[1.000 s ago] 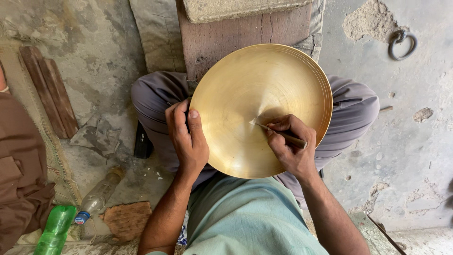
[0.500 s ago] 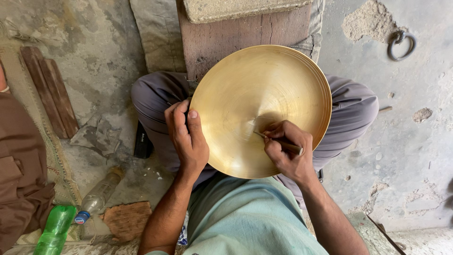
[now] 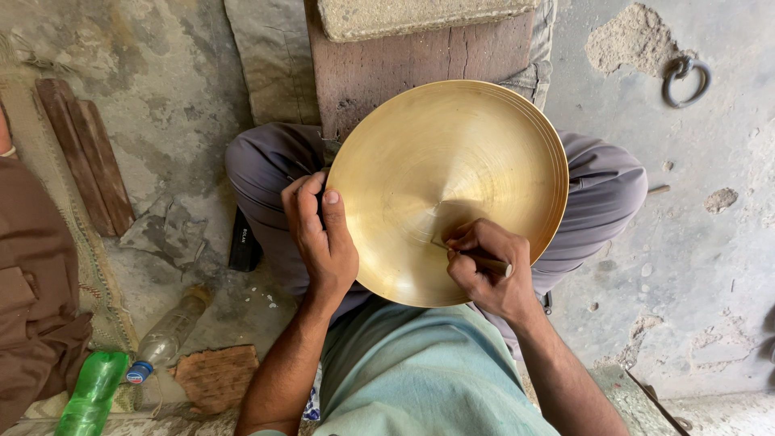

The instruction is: The person sits cross-legged on the floor with a brass plate on their lap and engraves concentric decorative lines into its surface using a handheld scriber. They first tap a punch with a wooden mallet at the plate's center, then rotate the plate as they scribe circles, briefly flipping it over before continuing.

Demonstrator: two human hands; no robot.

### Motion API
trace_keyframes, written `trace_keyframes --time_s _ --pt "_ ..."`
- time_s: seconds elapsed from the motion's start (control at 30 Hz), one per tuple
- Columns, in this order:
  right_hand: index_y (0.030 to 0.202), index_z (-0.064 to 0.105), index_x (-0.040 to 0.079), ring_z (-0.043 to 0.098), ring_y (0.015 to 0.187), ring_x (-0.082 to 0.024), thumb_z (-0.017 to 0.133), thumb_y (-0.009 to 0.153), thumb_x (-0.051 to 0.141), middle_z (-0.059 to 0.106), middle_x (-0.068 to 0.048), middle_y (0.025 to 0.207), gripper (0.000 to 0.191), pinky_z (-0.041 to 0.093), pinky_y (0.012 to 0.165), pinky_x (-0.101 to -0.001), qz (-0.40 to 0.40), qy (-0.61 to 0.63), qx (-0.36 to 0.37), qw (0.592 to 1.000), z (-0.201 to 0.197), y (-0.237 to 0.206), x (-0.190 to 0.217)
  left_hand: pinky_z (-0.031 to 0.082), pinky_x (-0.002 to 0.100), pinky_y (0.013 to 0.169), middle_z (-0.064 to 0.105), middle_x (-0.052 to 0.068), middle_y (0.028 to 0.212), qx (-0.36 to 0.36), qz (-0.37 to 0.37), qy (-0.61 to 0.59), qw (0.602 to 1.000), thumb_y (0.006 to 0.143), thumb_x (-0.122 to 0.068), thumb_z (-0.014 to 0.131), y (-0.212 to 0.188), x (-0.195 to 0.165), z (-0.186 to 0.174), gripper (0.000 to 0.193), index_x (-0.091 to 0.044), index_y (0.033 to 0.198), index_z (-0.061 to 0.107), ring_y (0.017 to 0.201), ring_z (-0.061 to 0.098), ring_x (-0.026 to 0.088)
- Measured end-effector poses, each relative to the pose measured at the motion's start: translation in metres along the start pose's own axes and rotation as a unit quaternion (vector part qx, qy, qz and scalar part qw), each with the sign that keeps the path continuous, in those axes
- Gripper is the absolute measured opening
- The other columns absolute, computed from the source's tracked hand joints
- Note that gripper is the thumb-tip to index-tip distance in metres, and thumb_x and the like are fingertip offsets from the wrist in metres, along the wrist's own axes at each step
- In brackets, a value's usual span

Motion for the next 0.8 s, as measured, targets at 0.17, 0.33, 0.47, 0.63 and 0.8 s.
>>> trace_keyframes --time_s 0.17,0.33,0.47,0.63,0.8 --pt "0.081 0.061 -0.007 0.071 0.076 -0.017 0.057 0.075 -0.002 0.072 -0.014 0.085 0.008 0.059 0.070 -0.0279 0.000 0.006 -0.005 1.000 -0.004 0.000 -0.003 0.047 0.042 0.098 0.051 0.017 0.128 0.003 0.002 -0.020 1.000 0.117 -0.025 0.042 0.001 -0.002 0.001 0.034 0.001 0.136 0.054 0.113 0.055 0.026" --pt "0.097 0.059 -0.008 0.071 0.086 -0.020 0.056 0.092 -0.003 0.068 -0.017 0.099 0.008 0.060 0.077 -0.0307 -0.027 0.111 -0.097 0.989 -0.034 -0.018 -0.008 0.047 0.038 0.085 0.059 0.010 0.104 0.017 -0.037 -0.031 0.999 0.116 -0.022 0.046 -0.016 0.000 -0.007 0.022 -0.001 0.120 0.053 0.094 0.054 0.019" --pt "0.102 0.059 -0.008 0.071 0.081 -0.020 0.060 0.100 -0.006 0.066 -0.018 0.096 0.003 0.061 0.075 -0.0311 -0.084 0.111 -0.190 0.972 -0.066 -0.036 -0.012 0.045 0.032 0.075 0.055 0.009 0.096 0.079 -0.122 -0.141 0.979 0.113 -0.019 0.045 -0.057 0.000 -0.020 0.026 0.001 0.130 0.044 0.084 0.050 0.013" --pt "0.104 0.058 -0.008 0.073 0.085 -0.021 0.059 0.102 -0.007 0.067 -0.019 0.096 0.003 0.062 0.079 -0.0317 -0.069 0.125 -0.257 0.956 -0.087 -0.056 -0.029 0.039 0.031 0.052 0.060 0.007 0.081 0.157 -0.244 -0.086 0.953 0.102 -0.023 0.053 -0.096 0.002 -0.016 0.032 -0.002 0.125 0.044 0.061 0.048 0.013" --pt "0.098 0.060 -0.010 0.073 0.091 -0.023 0.056 0.098 -0.007 0.067 -0.018 0.097 0.005 0.061 0.090 -0.0352 -0.017 0.137 -0.240 0.961 -0.087 -0.078 -0.043 0.043 0.033 0.065 0.052 0.010 0.100 0.036 0.042 0.063 0.996 0.114 -0.023 0.053 -0.038 -0.016 -0.038 0.024 -0.001 0.124 0.054 0.078 0.050 0.017"
Point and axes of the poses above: each hand's wrist, its own y-axis towards the middle knuckle, its own z-axis out of the palm, x = y × z, the point moved 5 cm from there along y, towards the middle knuckle
